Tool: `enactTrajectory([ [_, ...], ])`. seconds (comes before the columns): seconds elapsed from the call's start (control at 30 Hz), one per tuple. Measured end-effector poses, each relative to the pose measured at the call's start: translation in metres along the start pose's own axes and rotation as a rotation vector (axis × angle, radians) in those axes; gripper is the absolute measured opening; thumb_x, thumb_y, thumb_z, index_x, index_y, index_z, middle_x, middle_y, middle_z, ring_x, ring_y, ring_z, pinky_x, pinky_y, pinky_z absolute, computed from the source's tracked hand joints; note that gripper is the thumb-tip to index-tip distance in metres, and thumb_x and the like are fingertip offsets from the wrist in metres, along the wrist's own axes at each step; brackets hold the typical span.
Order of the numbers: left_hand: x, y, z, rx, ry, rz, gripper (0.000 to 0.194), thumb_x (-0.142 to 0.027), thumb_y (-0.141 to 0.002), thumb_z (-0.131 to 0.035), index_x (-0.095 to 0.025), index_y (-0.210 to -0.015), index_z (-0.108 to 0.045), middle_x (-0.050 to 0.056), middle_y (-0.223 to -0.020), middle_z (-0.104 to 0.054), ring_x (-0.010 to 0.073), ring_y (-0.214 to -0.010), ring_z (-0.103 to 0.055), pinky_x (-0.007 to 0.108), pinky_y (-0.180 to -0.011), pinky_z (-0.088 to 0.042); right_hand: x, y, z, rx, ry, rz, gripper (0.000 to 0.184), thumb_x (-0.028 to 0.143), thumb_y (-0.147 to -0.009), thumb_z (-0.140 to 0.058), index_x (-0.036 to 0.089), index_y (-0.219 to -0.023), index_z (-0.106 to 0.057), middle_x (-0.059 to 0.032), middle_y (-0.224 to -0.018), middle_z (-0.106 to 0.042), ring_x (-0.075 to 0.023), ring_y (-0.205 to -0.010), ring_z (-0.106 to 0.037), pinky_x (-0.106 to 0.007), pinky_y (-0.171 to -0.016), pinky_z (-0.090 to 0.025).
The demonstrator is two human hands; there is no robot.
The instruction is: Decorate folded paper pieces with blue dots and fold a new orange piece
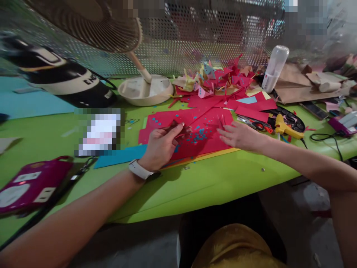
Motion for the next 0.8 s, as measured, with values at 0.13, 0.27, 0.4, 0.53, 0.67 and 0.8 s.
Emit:
enactTrajectory([
  [0.13, -0.001, 0.0, -0.002, 0.013, 0.052, 0.005, 0.024, -0.034, -0.067, -0.083, -0.016, -0.079, -0.073, 0.004, -0.074, -0.076, 0.0188, -0.075, -0.074, 0.033, -0.079, -0.059, -0.01, 0.004, -0.004, -0.07, -0.225, -0.005, 0.031, 0.007, -0.098, -0.042, 0.015, -0.105, -0.071, -0.0141, -0.115, -0.075, -0.022, -0.098, -0.072, -0.039, -0.087, -0.056],
  [0.27, 0.0, 0.0, -0.002, 0.017, 0.104, 0.005, 0.025, -0.032, -0.065, -0.085, -0.016, -0.079, -0.073, 0.002, -0.074, -0.075, 0.0153, -0.071, -0.072, 0.03, -0.076, -0.059, -0.047, 0.012, 0.014, -0.411, -0.545, -0.482, 0.02, 0.023, -0.099, -0.048, 0.018, -0.105, -0.067, -0.0115, -0.099, -0.077, -0.0209, -0.087, -0.072, -0.037, -0.077, -0.056],
  [0.4, 0.0, 0.0, -0.002, 0.027, 0.092, -0.008, 0.026, -0.033, -0.065, -0.085, -0.015, -0.079, -0.073, 0.002, -0.076, -0.075, 0.0153, -0.072, -0.072, 0.029, -0.073, -0.058, -0.064, 0.006, 0.008, -0.653, -0.987, -0.88, 0.011, 0.027, -0.092, -0.055, 0.02, -0.097, -0.062, -0.0033, -0.083, -0.072, -0.0165, -0.074, -0.07, -0.03, -0.068, -0.056],
  [0.53, 0.0, -0.001, -0.002, 0.016, 0.086, -0.016, 0.026, -0.034, -0.065, -0.085, -0.015, -0.078, -0.073, 0.004, -0.076, -0.075, 0.0171, -0.073, -0.073, 0.032, -0.077, -0.059, -0.056, -0.01, -0.009, -0.526, -1.075, -1.015, 0.008, 0.024, -0.081, -0.061, 0.018, -0.086, -0.064, -0.0027, -0.075, -0.07, -0.0171, -0.068, -0.067, -0.03, -0.066, -0.053],
  [0.67, 0.001, -0.003, -0.002, 0.012, 0.087, -0.017, 0.026, -0.034, -0.066, -0.084, -0.015, -0.08, -0.074, 0.004, -0.077, -0.076, 0.0182, -0.075, -0.074, 0.033, -0.08, -0.059, -0.054, -0.016, -0.007, -0.207, -0.92, -1.091, 0.015, 0.03, -0.079, -0.066, 0.016, -0.074, -0.07, -0.0038, -0.065, -0.067, -0.0192, -0.065, -0.064, -0.031, -0.063, -0.047],
  [0.8, 0.001, -0.002, -0.003, 0.018, 0.114, -0.016, 0.026, -0.032, -0.064, -0.086, -0.015, -0.079, -0.074, 0.003, -0.077, -0.076, 0.0177, -0.074, -0.073, 0.031, -0.077, -0.059, -0.06, -0.02, 0.001, -0.167, -0.95, -1.137, 0.024, 0.035, -0.08, -0.067, 0.015, -0.066, -0.07, -0.0035, -0.057, -0.063, -0.0192, -0.061, -0.064, -0.029, -0.058, -0.045],
])
Point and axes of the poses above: each hand's wrist, its own y-axis away from the middle knuckle, its own z-axis out of the back of the hand, x = y × z, the point moved 4 cm from there along -y, towards the middle knuckle
